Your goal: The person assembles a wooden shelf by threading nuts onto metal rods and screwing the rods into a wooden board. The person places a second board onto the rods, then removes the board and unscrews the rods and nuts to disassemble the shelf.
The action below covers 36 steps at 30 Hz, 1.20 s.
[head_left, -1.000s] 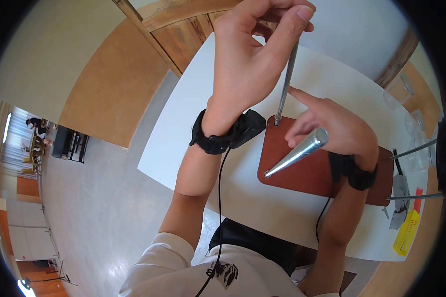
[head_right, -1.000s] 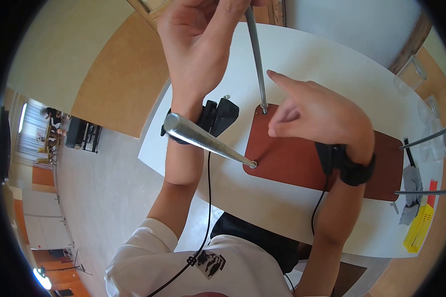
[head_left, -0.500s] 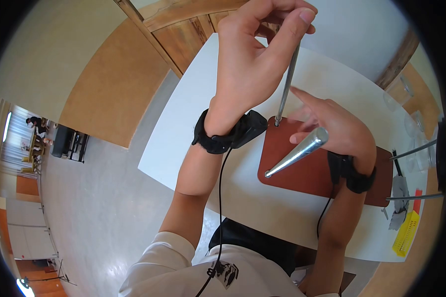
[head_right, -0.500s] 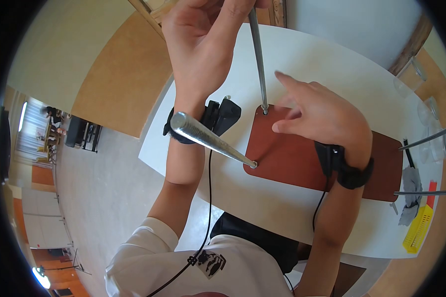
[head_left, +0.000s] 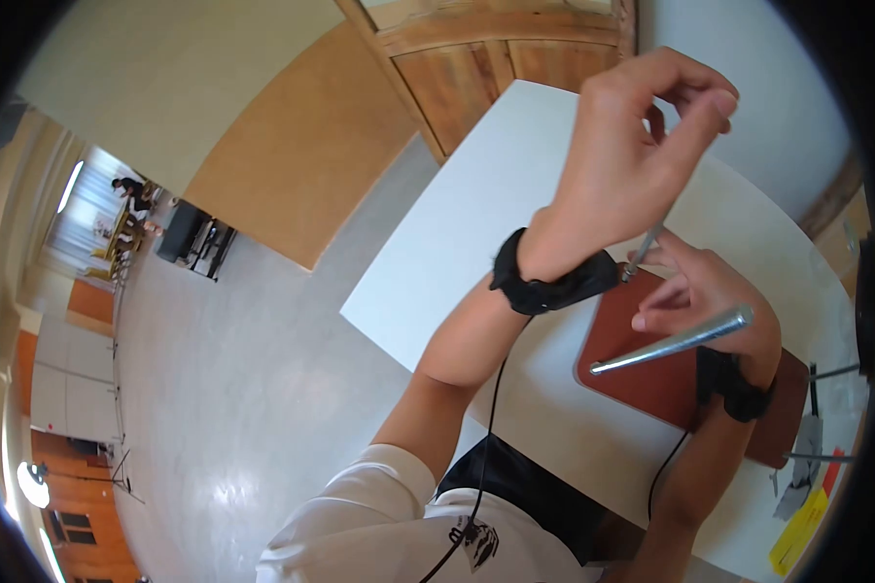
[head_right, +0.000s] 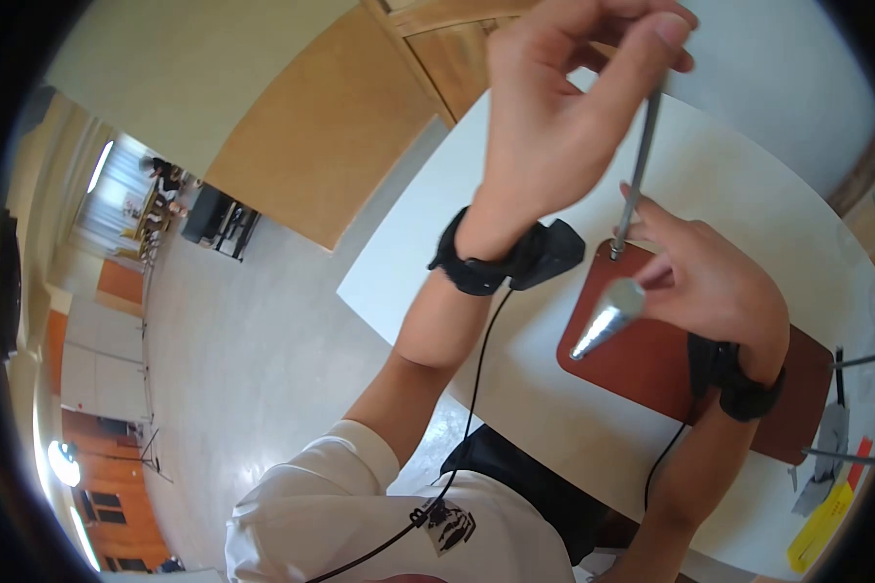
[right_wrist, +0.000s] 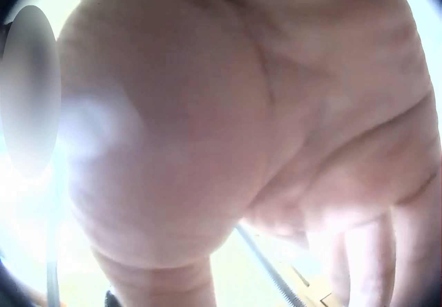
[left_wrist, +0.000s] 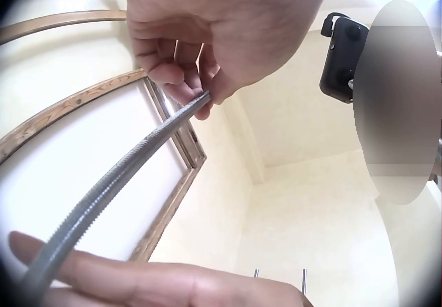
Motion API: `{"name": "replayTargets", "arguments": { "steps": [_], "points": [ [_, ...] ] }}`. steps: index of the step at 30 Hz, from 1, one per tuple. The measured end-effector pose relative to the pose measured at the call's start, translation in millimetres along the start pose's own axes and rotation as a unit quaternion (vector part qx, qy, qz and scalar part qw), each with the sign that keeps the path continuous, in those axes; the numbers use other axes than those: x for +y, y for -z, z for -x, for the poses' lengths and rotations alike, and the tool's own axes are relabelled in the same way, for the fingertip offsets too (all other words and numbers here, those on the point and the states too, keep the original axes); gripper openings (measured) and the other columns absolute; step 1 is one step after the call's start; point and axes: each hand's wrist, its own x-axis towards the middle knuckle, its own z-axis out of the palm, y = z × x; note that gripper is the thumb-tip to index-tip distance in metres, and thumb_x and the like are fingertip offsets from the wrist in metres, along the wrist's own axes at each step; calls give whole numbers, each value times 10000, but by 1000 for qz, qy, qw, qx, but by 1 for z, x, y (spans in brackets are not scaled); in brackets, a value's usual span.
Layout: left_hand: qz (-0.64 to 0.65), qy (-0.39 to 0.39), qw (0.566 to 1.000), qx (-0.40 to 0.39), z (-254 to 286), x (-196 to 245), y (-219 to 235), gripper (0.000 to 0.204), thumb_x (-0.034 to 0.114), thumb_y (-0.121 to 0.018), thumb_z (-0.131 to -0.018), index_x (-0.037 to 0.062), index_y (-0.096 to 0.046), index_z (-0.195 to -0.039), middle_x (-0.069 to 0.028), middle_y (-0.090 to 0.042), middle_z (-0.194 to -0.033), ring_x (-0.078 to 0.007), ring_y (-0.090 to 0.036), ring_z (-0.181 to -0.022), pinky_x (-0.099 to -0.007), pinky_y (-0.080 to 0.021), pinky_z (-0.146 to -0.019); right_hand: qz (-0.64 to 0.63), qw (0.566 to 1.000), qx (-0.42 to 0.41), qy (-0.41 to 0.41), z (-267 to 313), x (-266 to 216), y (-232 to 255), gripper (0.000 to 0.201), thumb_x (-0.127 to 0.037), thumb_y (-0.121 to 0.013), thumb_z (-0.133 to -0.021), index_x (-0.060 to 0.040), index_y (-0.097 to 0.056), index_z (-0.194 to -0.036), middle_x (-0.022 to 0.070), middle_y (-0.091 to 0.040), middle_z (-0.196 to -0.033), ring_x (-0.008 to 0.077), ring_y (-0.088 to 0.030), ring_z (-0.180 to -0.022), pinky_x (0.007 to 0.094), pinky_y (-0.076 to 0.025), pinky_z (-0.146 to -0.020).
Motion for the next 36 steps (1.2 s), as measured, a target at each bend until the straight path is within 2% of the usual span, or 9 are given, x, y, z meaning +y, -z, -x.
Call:
{"name": "replayTargets", "arguments": {
  "steps": [2, 4, 6, 10, 14, 26, 28, 34, 36],
  "points": [
    [-13, -10, 1000, 7, 0, -1, 0, 83, 96, -691, -923, 21, -729, -925, -35, -737, -768, -103, -670, -699, -255, -424, -556, 11, 992, -38, -117, 0, -12, 5, 1017, -64, -819, -833, -31, -189, -1632, 244, -614, -1347, 221, -732, -952, 332, -578, -857],
    [8, -16, 1000, 22, 0, -2, -1, 78, 83, -696, -908, 11, -726, -911, -49, -731, -759, -125, -657, -655, -265, -429, -527, -67, 994, -54, -70, 10, 13, 2, 1016, -65, -821, -833, -39, -196, -1634, 234, -634, -1311, 201, -728, -921, 334, -574, -844],
    [2, -11, 1000, 15, 1, -1, 2, 78, 74, -694, -899, 1, -719, -890, -70, -721, -744, -149, -650, -610, -270, -438, -505, 17, 995, 92, -29, 13, 10, -3, 967, -41, -792, -855, -18, -208, -1626, 170, -739, -1030, 191, -730, -863, 326, -569, -824],
    [19, -18, 999, 26, 1, -2, 1, 76, 59, -687, -887, -9, -712, -866, -78, -715, -739, -165, -658, -615, -277, -450, -508, -6, 997, 48, -58, -5, 1, -9, 946, -35, -777, -863, 3, -210, -1620, 137, -743, -906, 186, -719, -862, 325, -564, -816],
    [27, -64, 996, 59, -1, -8, -5, 74, 46, -689, -865, -22, -706, -843, -97, -710, -758, -189, -677, -667, -296, -469, -527, -51, 991, -40, -113, 3, 1, 0, 972, -62, -799, -845, -5, -216, -1621, 200, -719, -1069, 193, -713, -917, 305, -565, -807],
    [32, -73, 995, 66, 1, -13, -5, 71, 32, -697, -849, -36, -703, -834, -121, -702, -745, -218, -694, -696, -322, -494, -566, -46, 995, -2, -92, -1, 15, -1, 859, -31, -774, -850, -3, -319, -1578, 221, -662, -1257, 226, -723, -889, 339, -576, -856],
    [45, -58, 995, 64, 2, -10, -5, 67, 33, -700, -851, -31, -706, -836, -116, -706, -745, -212, -698, -698, -318, -494, -566, 24, 998, 49, 20, -11, 26, -5, 844, -32, -767, -866, 3, -315, -1578, 211, -692, -1203, 223, -722, -880, 329, -577, -847],
    [9, -2, 1000, 4, -2, -1, 5, 88, 81, -708, -897, 5, -733, -859, -75, -735, -760, -139, -653, -599, -270, -454, -497, 3, 990, -47, -130, -1, -5, 1, 840, -119, -817, -863, -11, -364, -1563, 178, -747, -1037, 219, -713, -926, 313, -565, -852],
    [14, 7, 1000, -16, -2, 0, 11, 94, 103, -710, -913, 16, -743, -902, -47, -741, -765, -103, -648, -631, -254, -451, -525, 44, 998, 39, 7, 4, 10, -2, 841, -119, -809, -874, -18, -350, -1572, 186, -745, -1041, 228, -720, -940, 315, -565, -837]
  ]
}}
